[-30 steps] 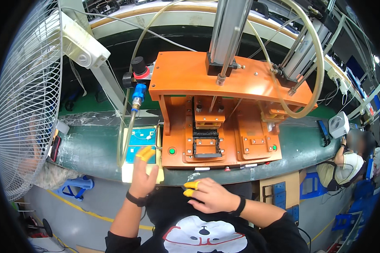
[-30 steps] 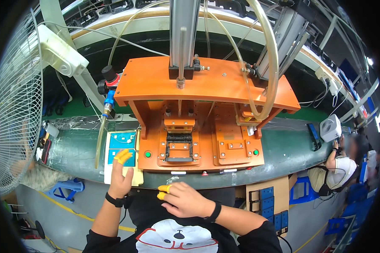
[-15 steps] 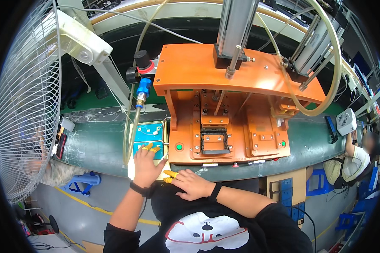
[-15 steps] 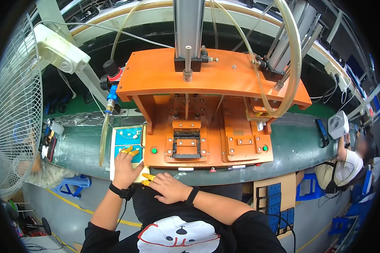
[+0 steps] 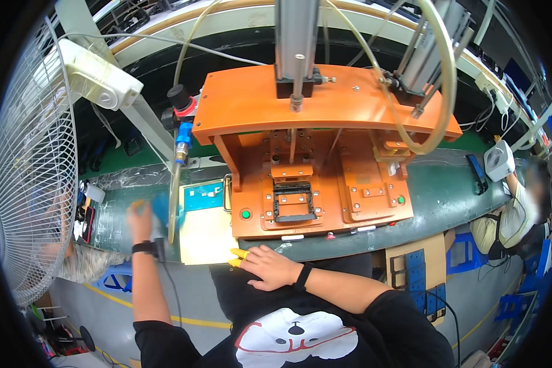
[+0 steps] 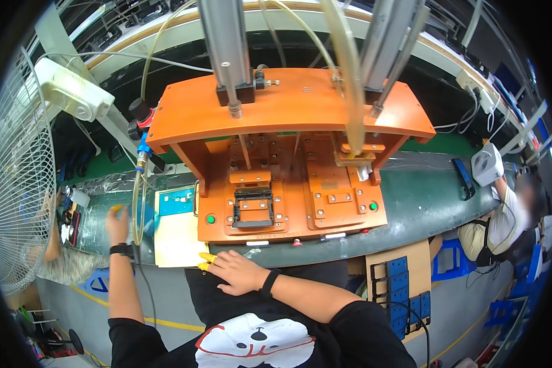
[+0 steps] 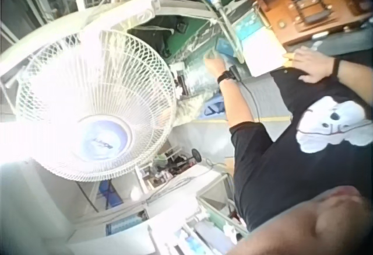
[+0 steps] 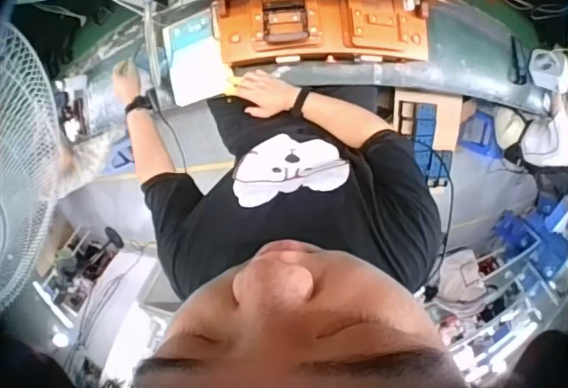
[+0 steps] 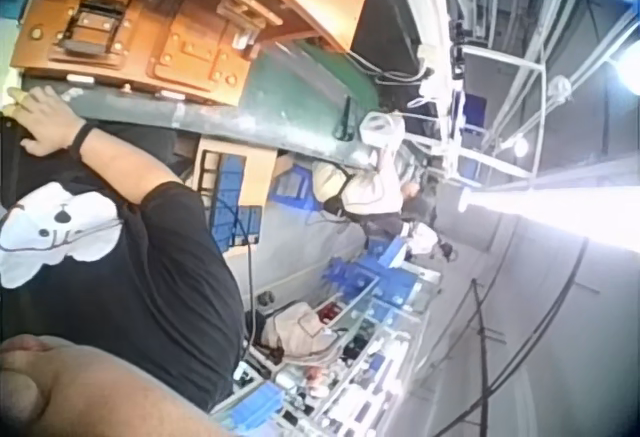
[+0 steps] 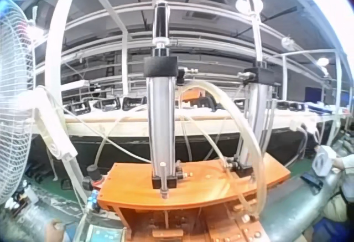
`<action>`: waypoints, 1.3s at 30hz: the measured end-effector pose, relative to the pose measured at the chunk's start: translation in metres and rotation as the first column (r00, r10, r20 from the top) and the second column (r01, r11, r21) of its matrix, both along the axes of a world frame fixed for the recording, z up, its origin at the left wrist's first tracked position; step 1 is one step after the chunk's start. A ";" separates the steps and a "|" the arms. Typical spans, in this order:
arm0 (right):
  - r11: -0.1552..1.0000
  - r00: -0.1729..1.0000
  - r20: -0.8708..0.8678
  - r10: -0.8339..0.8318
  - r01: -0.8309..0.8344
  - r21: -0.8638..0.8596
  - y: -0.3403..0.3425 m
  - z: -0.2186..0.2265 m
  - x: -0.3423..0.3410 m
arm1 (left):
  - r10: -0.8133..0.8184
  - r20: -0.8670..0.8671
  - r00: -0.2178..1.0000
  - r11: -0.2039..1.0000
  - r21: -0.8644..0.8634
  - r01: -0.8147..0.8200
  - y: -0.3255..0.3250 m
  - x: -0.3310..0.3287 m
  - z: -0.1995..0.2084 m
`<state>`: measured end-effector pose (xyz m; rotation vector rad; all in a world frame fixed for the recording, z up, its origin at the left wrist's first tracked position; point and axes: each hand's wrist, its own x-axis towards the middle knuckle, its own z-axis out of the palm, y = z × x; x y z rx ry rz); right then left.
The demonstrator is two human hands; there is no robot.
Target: Assemble small plastic components using a pneumatic press machine and organize them into a box.
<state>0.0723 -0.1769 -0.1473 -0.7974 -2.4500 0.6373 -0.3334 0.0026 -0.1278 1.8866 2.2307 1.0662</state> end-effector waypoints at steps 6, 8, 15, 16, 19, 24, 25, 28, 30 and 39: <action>0.999 0.994 -0.107 -0.026 0.023 -0.025 -0.005 0.026 0.019 | -0.093 0.234 0.968 0.988 0.143 0.060 -0.047 -0.045 0.047; 0.995 0.981 -0.168 -0.093 0.099 0.023 -0.012 0.063 0.045 | -0.198 0.329 0.923 0.980 0.077 0.183 -0.090 0.000 0.085; 0.708 0.780 -0.189 -0.596 0.622 0.336 0.003 0.144 0.111 | -0.229 0.658 0.717 0.723 -0.378 0.578 -0.193 0.085 0.140; 0.755 0.830 -0.133 -0.542 0.550 0.357 0.009 0.143 0.118 | -0.297 0.677 0.673 0.646 -0.377 0.664 -0.191 0.103 0.136; 0.751 0.873 -0.216 -0.437 0.486 0.447 0.018 0.152 0.123 | -0.421 0.784 0.456 0.467 -0.243 0.850 -0.178 0.164 0.131; 0.728 0.727 -0.526 -0.441 0.633 0.263 -0.011 0.194 0.162 | -0.635 0.649 0.420 0.499 -0.070 0.864 -0.109 0.271 0.122; 0.724 0.649 -0.584 -0.487 0.674 0.145 -0.028 0.201 0.173 | -0.729 0.514 0.451 0.514 -0.023 0.857 -0.097 0.287 0.125; 0.588 0.402 -0.644 -0.651 0.803 -0.093 -0.088 0.185 0.231 | -0.836 0.181 0.518 0.527 0.000 0.850 -0.063 0.320 0.133; 0.597 -0.068 -0.797 -0.600 0.625 -0.503 -0.138 0.147 0.267 | -0.852 0.121 0.509 0.517 0.044 0.855 -0.039 0.336 0.125; 0.575 -0.744 -0.563 -0.359 0.299 -0.762 -0.156 0.016 0.420 | -0.668 0.372 0.644 0.612 -0.217 0.760 0.048 0.314 0.075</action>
